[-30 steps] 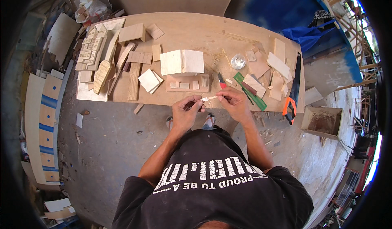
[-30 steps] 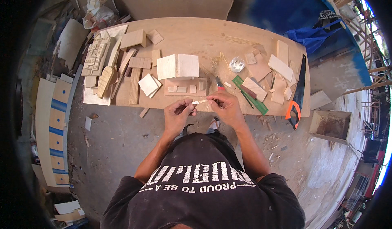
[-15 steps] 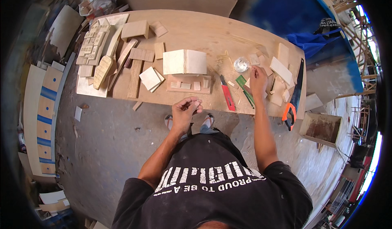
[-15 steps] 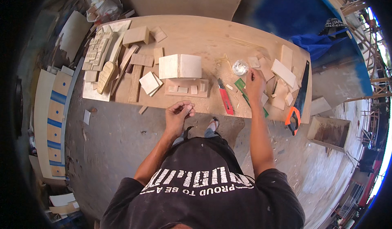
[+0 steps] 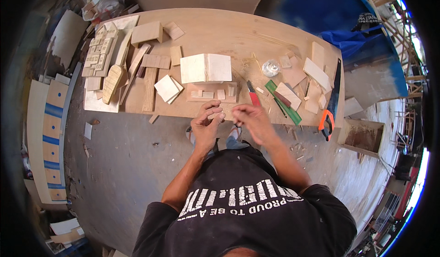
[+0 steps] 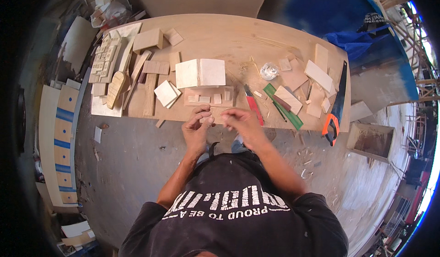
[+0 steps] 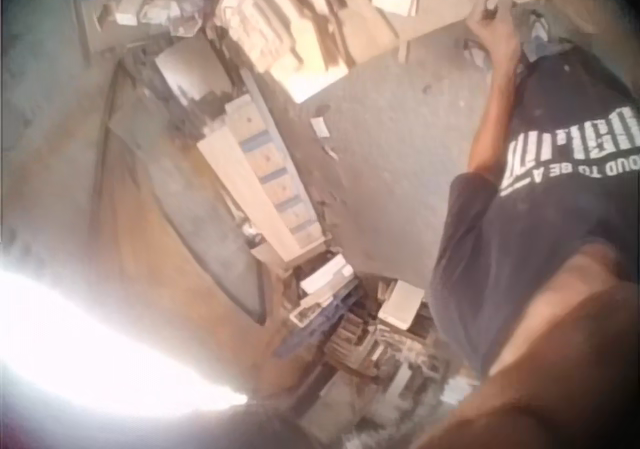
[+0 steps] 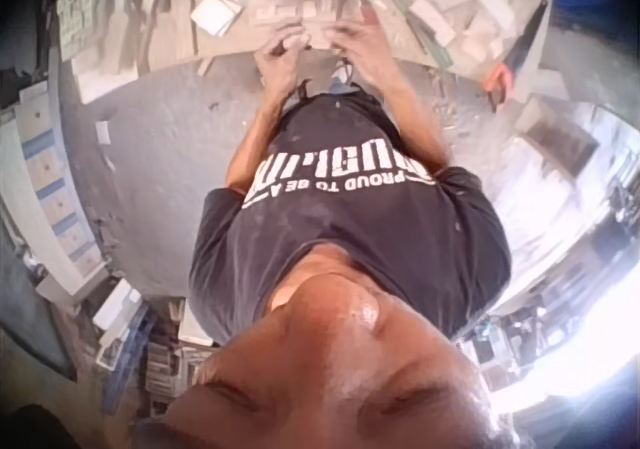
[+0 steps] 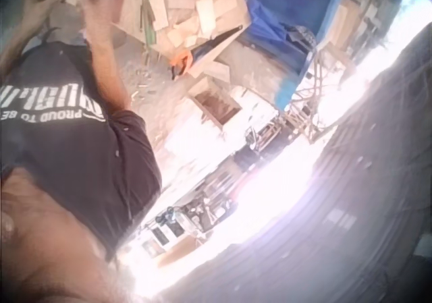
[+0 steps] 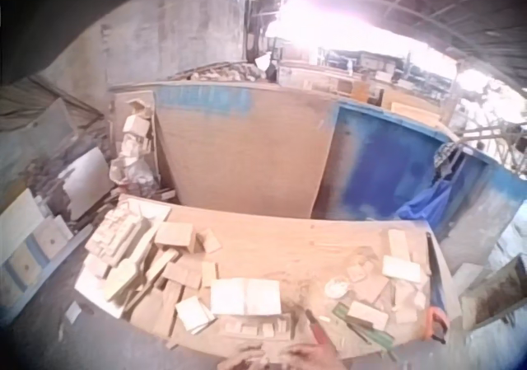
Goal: The person applies glue to small wood pieces and attaches them to a model house structure, occasionally trimming the wood with a cutter.
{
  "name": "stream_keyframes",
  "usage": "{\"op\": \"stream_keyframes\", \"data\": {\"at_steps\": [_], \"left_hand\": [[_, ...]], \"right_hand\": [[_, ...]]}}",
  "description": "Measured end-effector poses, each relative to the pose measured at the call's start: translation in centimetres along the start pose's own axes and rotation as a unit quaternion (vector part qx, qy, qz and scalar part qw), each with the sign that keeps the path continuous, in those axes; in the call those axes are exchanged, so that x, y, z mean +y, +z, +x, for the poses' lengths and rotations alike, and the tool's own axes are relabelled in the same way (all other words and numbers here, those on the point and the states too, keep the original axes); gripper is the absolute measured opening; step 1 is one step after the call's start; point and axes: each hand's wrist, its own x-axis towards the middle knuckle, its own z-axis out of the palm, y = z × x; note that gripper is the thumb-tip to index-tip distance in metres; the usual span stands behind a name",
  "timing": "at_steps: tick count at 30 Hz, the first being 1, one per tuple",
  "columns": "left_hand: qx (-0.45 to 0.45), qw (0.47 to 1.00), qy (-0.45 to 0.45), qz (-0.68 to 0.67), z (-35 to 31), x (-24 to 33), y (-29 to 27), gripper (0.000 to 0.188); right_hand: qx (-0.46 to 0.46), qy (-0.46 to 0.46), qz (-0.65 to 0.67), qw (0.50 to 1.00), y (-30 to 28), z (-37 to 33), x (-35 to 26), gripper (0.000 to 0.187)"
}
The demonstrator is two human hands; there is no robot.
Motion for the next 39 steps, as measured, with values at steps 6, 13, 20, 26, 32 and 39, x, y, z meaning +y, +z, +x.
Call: {"op": "stream_keyframes", "data": {"at_steps": [6, 13, 20, 26, 32, 39], "left_hand": [[-0.023, 0.999, 0.029, -0.007, 0.4, 1.4, 0.1, 0.020], [-0.047, 0.999, 0.011, 0.025, 0.6, 2.9, -0.3, 0.016], [-0.054, 0.995, -0.010, 0.089, 0.6, 4.6, -0.8, 0.014], [-0.072, 0.986, 0.030, 0.145, 0.8, 5.2, -1.7, 0.014], [-0.113, 0.943, 0.201, 0.240, 1.3, 4.7, -2.8, 0.019], [-0.089, 0.982, 0.061, 0.154, 1.4, 5.0, -2.6, 0.015]], "right_hand": [[-0.027, 0.031, 0.175, 0.984, 2.8, -1.0, 0.0, 0.016], [-0.014, 0.037, 0.189, 0.981, 3.5, -1.2, -0.1, 0.017], [-0.004, 0.060, 0.161, 0.985, 4.0, -1.1, -0.4, 0.017], [0.001, 0.064, 0.151, 0.986, 4.7, -0.9, -0.8, 0.017], [-0.007, 0.067, 0.134, 0.989, 4.9, -0.6, -0.9, 0.015], [0.042, -0.014, 0.060, 0.997, 5.5, -0.1, 0.1, 0.012]]}}
